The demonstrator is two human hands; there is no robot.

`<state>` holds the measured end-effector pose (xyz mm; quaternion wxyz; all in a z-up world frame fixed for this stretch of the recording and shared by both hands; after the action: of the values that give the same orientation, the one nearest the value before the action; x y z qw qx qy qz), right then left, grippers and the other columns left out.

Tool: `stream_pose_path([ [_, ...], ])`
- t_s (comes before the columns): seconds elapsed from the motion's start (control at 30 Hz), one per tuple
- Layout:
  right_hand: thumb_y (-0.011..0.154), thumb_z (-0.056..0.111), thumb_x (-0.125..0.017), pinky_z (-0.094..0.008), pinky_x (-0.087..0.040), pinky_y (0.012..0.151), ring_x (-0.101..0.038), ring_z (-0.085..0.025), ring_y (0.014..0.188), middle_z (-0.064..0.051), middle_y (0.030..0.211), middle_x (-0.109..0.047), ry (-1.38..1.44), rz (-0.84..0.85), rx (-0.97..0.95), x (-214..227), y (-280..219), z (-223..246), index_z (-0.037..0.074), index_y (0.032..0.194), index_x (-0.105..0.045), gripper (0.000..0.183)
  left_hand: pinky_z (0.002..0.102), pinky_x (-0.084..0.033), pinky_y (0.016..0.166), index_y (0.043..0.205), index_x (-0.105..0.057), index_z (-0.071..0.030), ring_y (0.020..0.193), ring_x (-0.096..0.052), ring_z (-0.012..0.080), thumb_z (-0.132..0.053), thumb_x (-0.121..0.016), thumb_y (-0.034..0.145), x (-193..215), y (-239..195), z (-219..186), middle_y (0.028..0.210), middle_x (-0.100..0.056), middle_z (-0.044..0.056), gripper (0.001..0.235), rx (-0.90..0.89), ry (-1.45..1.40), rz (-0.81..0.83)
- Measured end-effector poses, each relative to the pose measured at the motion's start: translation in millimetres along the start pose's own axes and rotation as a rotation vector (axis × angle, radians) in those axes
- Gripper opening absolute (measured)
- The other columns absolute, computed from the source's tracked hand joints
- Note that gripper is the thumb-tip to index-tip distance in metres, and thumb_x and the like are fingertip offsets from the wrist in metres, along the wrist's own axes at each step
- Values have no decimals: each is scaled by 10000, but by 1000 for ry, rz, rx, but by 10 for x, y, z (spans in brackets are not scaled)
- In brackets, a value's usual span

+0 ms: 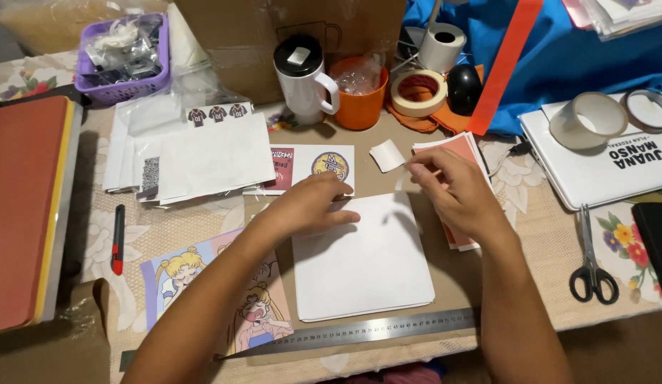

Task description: The person cuts a strip of white tape and applies it to the corners of a stack of white paper sheets. They then place a gray cover sheet over the taped stack and press the edges to secure the assembly.

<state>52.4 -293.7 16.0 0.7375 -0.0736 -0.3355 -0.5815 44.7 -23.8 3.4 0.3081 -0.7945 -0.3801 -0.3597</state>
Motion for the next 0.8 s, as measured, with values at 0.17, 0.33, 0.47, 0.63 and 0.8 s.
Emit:
stream_pose_path([
  [0.17,1198,258,-575,-516,-685,873,-819,-327,938,-199,1007,-808,-28,61,-162,126,-447,109,58,1240,-817,317,523,-602,1054,1369,-796,29,1220,-730,462,-403,-924,921,-146,-16,30,1291,-750,275,636,70,139,17],
  [0.33,1164,273,-558,-551,-705,918,-858,-333,993,-234,1113,-862,42,114,-367,-74,-1177,-165,94,1289,-857,370,553,-585,1046,1318,-800,5,1203,-725,481,-335,-1019,808,-218,119,127,1229,-754,252,651,59,133,-49],
  [0.47,1153,279,-518,-536,-696,1026,-834,-365,1234,-212,1391,-827,167,115,-372,-175,-1491,-154,64,1294,-861,429,504,-611,962,1160,-771,-25,1119,-751,452,-259,-1046,751,-137,164,69,1097,-752,204,546,113,63,-33],
  [0.63,1150,308,-521,-585,-597,1135,-746,-407,1386,-210,1542,-729,156,34,-323,-295,-1606,-72,70,1339,-825,429,469,-617,823,1013,-722,-57,955,-779,406,-238,-1044,754,-58,241,52,948,-747,173,451,112,-22,0],
  [0.8,1139,252,-561,-334,-674,982,-779,-197,1215,-129,1453,-791,221,-208,-322,-321,-1559,-33,64,1212,-817,326,361,-366,718,913,-434,-213,827,-462,187,-327,-938,933,-18,262,98,919,-564,-23,517,77,-90,233],
])
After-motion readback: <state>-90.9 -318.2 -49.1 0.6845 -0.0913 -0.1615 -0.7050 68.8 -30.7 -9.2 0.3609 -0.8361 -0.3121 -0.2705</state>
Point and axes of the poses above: each hand's wrist, its own y-axis towards the middle knuckle, its own x-axis out of the back of the hand, z = x × y, the point moved 3 cm from there along y, towards the middle knuckle
